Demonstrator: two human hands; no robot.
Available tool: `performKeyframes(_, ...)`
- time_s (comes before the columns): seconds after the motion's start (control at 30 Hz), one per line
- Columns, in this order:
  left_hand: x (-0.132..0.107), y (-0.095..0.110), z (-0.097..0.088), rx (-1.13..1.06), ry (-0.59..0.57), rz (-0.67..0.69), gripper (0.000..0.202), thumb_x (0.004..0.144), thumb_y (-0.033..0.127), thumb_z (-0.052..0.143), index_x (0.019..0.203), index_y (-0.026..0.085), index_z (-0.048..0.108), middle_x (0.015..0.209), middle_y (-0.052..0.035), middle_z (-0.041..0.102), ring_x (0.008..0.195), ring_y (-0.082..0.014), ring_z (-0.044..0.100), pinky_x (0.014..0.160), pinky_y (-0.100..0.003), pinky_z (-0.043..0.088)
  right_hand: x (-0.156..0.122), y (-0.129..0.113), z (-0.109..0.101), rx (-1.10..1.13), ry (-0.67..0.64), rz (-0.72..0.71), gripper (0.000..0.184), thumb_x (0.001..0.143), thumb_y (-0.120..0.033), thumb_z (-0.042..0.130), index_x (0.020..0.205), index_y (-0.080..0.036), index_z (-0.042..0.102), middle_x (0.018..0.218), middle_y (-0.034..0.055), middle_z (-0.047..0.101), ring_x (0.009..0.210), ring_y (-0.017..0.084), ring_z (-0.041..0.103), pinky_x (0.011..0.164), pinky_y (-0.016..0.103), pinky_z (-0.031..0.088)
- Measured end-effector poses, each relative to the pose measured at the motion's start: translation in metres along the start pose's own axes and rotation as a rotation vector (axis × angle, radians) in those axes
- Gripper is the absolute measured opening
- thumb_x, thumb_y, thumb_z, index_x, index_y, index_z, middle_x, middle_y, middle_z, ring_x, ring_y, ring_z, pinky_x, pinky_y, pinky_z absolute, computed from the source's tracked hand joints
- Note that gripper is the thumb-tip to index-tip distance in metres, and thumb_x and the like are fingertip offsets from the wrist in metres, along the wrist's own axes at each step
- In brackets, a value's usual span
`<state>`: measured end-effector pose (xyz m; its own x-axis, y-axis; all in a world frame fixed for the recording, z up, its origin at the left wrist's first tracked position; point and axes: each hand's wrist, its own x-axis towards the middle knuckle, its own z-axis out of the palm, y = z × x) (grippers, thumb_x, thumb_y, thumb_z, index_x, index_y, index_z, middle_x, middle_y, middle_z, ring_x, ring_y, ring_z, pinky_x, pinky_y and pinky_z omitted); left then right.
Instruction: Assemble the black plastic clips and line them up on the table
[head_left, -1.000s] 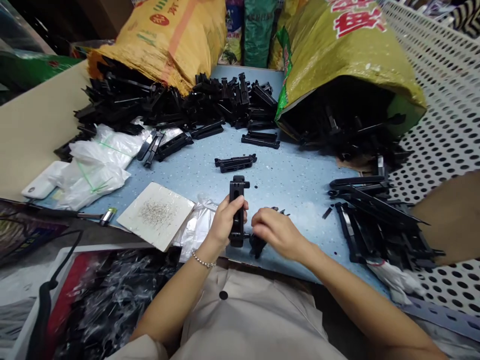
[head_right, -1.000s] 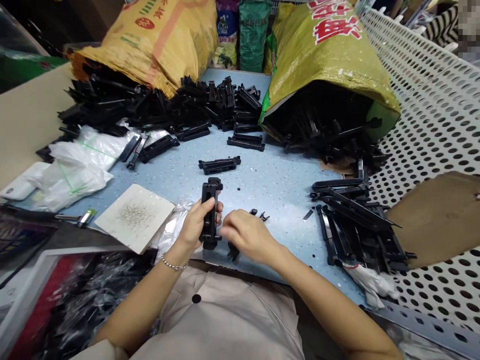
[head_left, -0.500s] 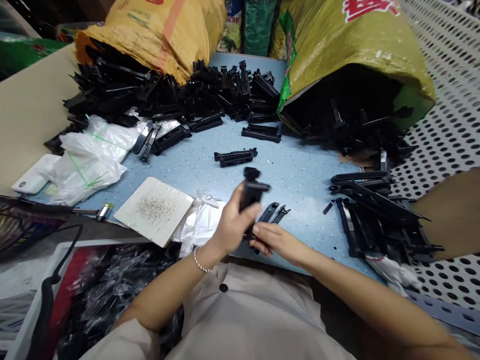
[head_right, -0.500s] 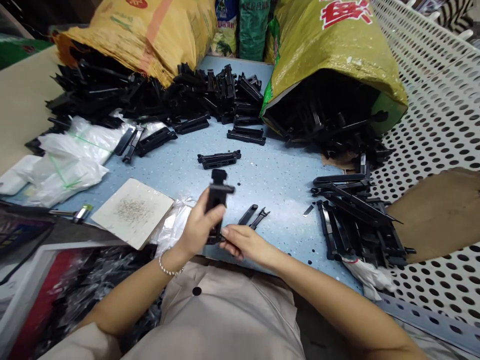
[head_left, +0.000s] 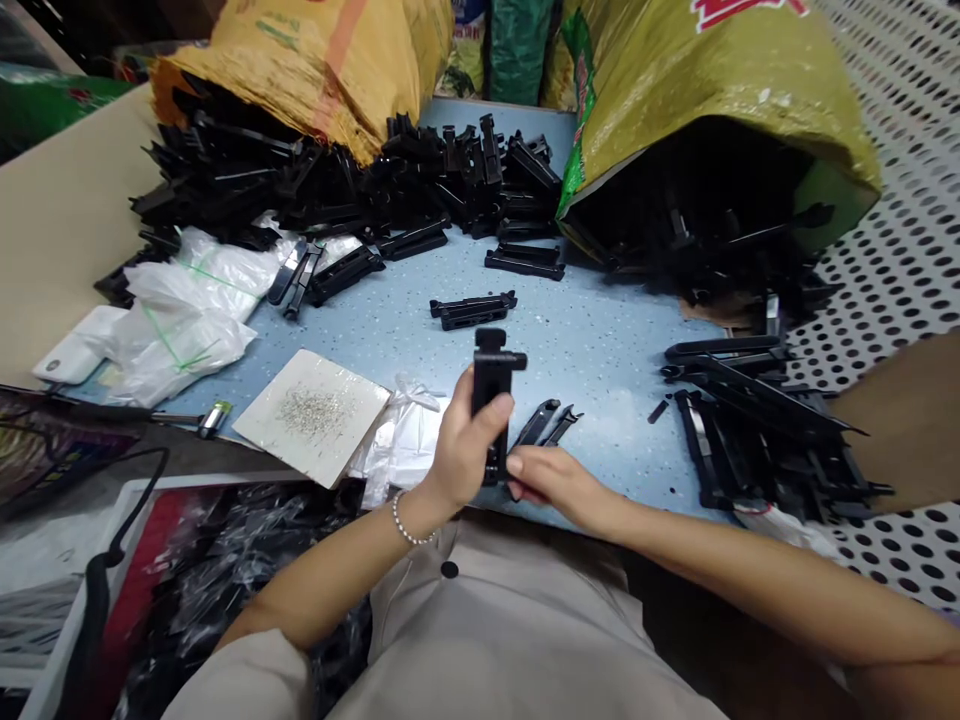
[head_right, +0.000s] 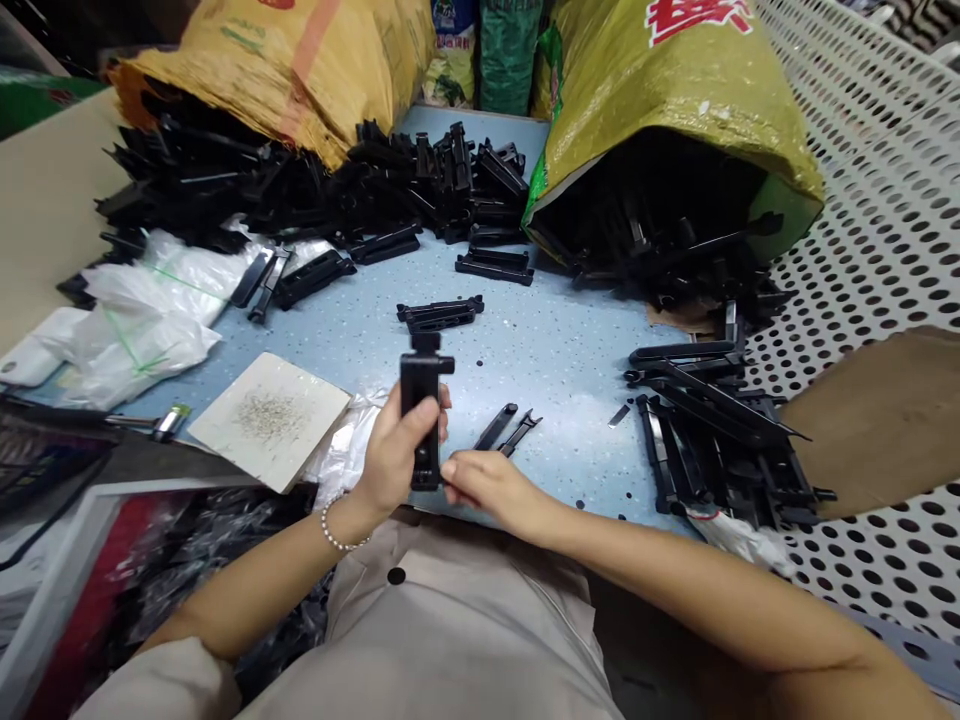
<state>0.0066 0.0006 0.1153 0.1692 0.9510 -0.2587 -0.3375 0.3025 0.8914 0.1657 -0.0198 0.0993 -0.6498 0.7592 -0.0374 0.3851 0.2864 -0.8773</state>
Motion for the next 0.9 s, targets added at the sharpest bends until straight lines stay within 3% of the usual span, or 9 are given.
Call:
performKeyframes(0.07, -0.003, 0.004, 0.000, 0.040, -0.019, 0.095, 0.040, 0.073, 0.041, 0.075, 0.103, 0.020, 0.060, 0.084, -0.0009, 0.062, 0.066, -0.0112, 0.055, 0.061, -0.023, 0.045, -0.001, -0.001, -0.002, 0.133, -0.140, 0.104, 0.065, 0.100, -0.050, 0.011, 0.068, -0.017, 0.056, 0.047, -0.0048, 0.041, 0.042, 0.011, 0.037, 0.040, 0.024, 0.035)
performKeyframes(0.13, 0.000, 0.003, -0.001, -0.006, -0.040, -0.009, 0.035, 0.077, 0.044, 0.071, 0.099, 0.019, 0.060, 0.079, -0.0005, 0.060, 0.059, -0.0097, 0.052, 0.054, -0.022, 0.042, -0.001, -0.003, -0.010, 0.097, -0.186, 0.107, 0.056, 0.101, -0.050, 0.018, 0.080, -0.016, 0.057, 0.058, -0.0010, 0.051, 0.049, 0.012, 0.045, 0.048, 0.024, 0.040)
performKeyframes(0.23, 0.008, -0.004, -0.002, -0.143, -0.031, -0.205, 0.034, 0.080, 0.049, 0.065, 0.091, 0.018, 0.060, 0.069, 0.0013, 0.055, 0.050, -0.0073, 0.046, 0.045, -0.020, 0.036, 0.001, -0.004, -0.021, -0.234, -0.010, -0.093, 0.043, 0.097, -0.053, 0.036, 0.088, -0.017, 0.057, 0.079, 0.0070, 0.059, 0.070, 0.017, 0.050, 0.064, 0.030, 0.043)
performKeyframes(0.33, 0.010, -0.007, -0.002, -0.192, -0.037, -0.274, 0.036, 0.078, 0.051, 0.066, 0.088, 0.017, 0.060, 0.067, 0.0012, 0.055, 0.050, -0.0072, 0.047, 0.044, -0.019, 0.035, 0.000, -0.003, -0.016, -0.370, 0.061, -0.233, 0.043, 0.097, -0.051, 0.036, 0.077, -0.018, 0.055, 0.074, 0.0068, 0.055, 0.068, 0.018, 0.047, 0.066, 0.033, 0.042)
performKeyframes(0.43, 0.008, -0.007, 0.000, -0.119, 0.024, -0.183, 0.036, 0.077, 0.051, 0.067, 0.090, 0.018, 0.060, 0.065, 0.0021, 0.055, 0.050, -0.0076, 0.047, 0.046, -0.020, 0.036, -0.002, -0.001, 0.001, 0.000, 0.064, 0.021, 0.048, 0.099, -0.052, 0.027, 0.073, -0.019, 0.051, 0.064, 0.0015, 0.048, 0.058, 0.014, 0.043, 0.056, 0.028, 0.039)
performKeyframes(0.57, 0.012, -0.006, 0.000, 0.025, 0.043, -0.096, 0.038, 0.075, 0.049, 0.071, 0.094, 0.020, 0.057, 0.062, 0.0038, 0.054, 0.051, -0.0092, 0.049, 0.049, -0.021, 0.038, -0.004, 0.003, 0.009, 0.539, -0.106, 0.401, 0.054, 0.097, -0.060, 0.019, 0.077, -0.019, 0.048, 0.054, -0.0054, 0.037, 0.043, 0.010, 0.034, 0.042, 0.024, 0.032)
performKeyframes(0.63, 0.018, -0.007, -0.001, 0.026, 0.027, -0.143, 0.040, 0.075, 0.052, 0.070, 0.093, 0.020, 0.055, 0.058, 0.0047, 0.052, 0.049, -0.0096, 0.049, 0.048, -0.021, 0.038, -0.006, 0.005, 0.003, 0.405, -0.092, 0.337, 0.052, 0.097, -0.060, 0.025, 0.083, -0.018, 0.051, 0.061, -0.0018, 0.047, 0.051, 0.011, 0.043, 0.048, 0.024, 0.037)
performKeyframes(0.8, 0.020, -0.015, 0.006, -0.008, -0.035, -0.228, 0.045, 0.076, 0.054, 0.068, 0.100, 0.019, 0.053, 0.056, 0.0048, 0.052, 0.048, -0.0093, 0.050, 0.048, -0.020, 0.039, -0.014, 0.013, -0.004, -0.529, 0.143, -0.176, 0.034, 0.098, -0.045, 0.041, 0.084, -0.018, 0.056, 0.075, 0.0066, 0.058, 0.069, 0.019, 0.050, 0.061, 0.031, 0.039)
performKeyframes(0.9, 0.014, -0.026, 0.012, -0.008, -0.045, -0.245, 0.048, 0.077, 0.053, 0.067, 0.106, 0.020, 0.048, 0.059, 0.0050, 0.055, 0.049, -0.0097, 0.052, 0.051, -0.021, 0.042, -0.020, 0.020, 0.005, -0.672, 0.168, -0.312, 0.036, 0.100, -0.039, 0.037, 0.076, -0.018, 0.054, 0.070, 0.0064, 0.057, 0.065, 0.019, 0.050, 0.060, 0.031, 0.038)
